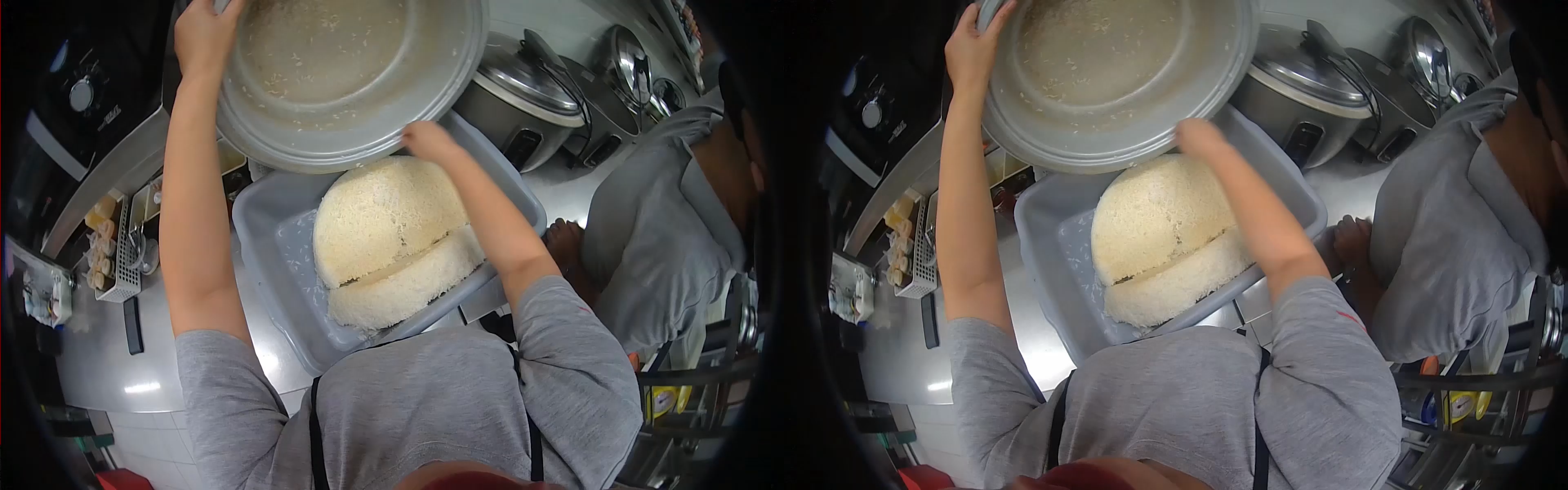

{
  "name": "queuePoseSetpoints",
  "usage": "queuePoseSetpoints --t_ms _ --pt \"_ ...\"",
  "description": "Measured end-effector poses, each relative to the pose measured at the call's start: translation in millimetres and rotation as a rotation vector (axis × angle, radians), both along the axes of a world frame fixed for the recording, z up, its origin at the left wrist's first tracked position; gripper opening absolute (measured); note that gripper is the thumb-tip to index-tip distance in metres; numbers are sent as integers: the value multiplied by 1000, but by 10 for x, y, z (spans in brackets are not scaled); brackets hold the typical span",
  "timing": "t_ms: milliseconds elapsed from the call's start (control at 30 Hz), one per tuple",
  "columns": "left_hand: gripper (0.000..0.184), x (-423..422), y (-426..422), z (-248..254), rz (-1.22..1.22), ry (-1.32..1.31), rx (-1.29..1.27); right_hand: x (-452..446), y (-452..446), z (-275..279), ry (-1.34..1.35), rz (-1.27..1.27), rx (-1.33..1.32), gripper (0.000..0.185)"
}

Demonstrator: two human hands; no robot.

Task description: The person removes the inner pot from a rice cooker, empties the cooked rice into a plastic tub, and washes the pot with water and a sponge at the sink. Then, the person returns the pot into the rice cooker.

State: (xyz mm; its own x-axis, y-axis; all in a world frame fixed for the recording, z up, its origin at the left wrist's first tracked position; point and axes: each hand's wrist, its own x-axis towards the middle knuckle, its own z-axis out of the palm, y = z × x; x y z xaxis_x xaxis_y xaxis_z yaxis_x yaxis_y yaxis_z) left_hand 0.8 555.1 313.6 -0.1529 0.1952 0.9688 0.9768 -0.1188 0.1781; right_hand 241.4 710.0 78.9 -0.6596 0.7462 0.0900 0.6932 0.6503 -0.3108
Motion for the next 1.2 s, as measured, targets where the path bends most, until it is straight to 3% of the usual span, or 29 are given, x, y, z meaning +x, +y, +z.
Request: queuePoseSetpoints --t_ms 67,100,133,167,233,267,367,433,467,533,600,667,733,767,800,833,867,933,967,1033,1067,1100,1200 --pt "41 -198 97 -26 28 -46 -54 -369 -430 -41 10 127 -88 26" --pt "55 -283 142 -36 73 -100 -112 -466 -647 -173 125 365 -81 25" --pt "53 -253 123 -25 59 -110 -129 -517 -761 -263 239 607 -74 25" --pt "53 -222 109 -22 59 -104 -125 -499 -786 -139 244 607 -68 25" --pt "52 -196 87 -24 20 -121 -108 -413 -848 226 -68 539 -255 22" --pt "50 -216 73 -18 72 -99 -150 -362 -816 251 -67 542 -245 22" --pt "47 -179 51 -31 29 -102 -94 -156 -498 509 482 -17 -48 17" --pt "45 -189 52 -31 26 -102 -96 -105 -370 176 234 142 145 20" --pt "45 -183 38 -35 18 -89 -64 27 -296 -65 124 446 218 20" --pt "42 -173 31 -19 12 -73 -106 157 -274 81 -1 737 313 21" --pt "40 -204 47 -11 -31 -47 -109 233 -792 799 410 695 148 21" --pt "38 -238 22 15 -75 -19 -145 328 -1041 1299 665 355 183 19" --pt "34 -252 -10 56 -196 -104 -326 256 -1001 1170 776 241 207 18" --pt "33 -303 25 45 -265 -67 -296 195 -966 1061 873 148 250 18" --pt "31 -328 56 57 -349 -94 -317 126 -876 858 540 231 278 16" --pt "29 -329 64 47 -430 -123 -340 214 -852 617 546 219 266 16" --pt "29 -301 44 19 -434 -114 -355 357 -857 385 120 382 174 15" --pt "24 -256 51 35 -464 -110 -278 444 -884 423 -305 526 99 15" --pt "24 -282 80 38 -474 -106 -279 508 -1009 606 126 530 313 16" --pt "19 -354 141 15 -435 -132 -295 641 -1211 830 573 482 508 18" --pt "17 -261 116 14 -536 -251 -296 752 -1226 915 623 412 321 16" --pt "17 -262 147 18 -493 -204 -258 875 -1281 908 675 334 134 15" --pt "15 -211 128 77 -544 -262 -311 1198 -1553 730 742 111 -11 13"
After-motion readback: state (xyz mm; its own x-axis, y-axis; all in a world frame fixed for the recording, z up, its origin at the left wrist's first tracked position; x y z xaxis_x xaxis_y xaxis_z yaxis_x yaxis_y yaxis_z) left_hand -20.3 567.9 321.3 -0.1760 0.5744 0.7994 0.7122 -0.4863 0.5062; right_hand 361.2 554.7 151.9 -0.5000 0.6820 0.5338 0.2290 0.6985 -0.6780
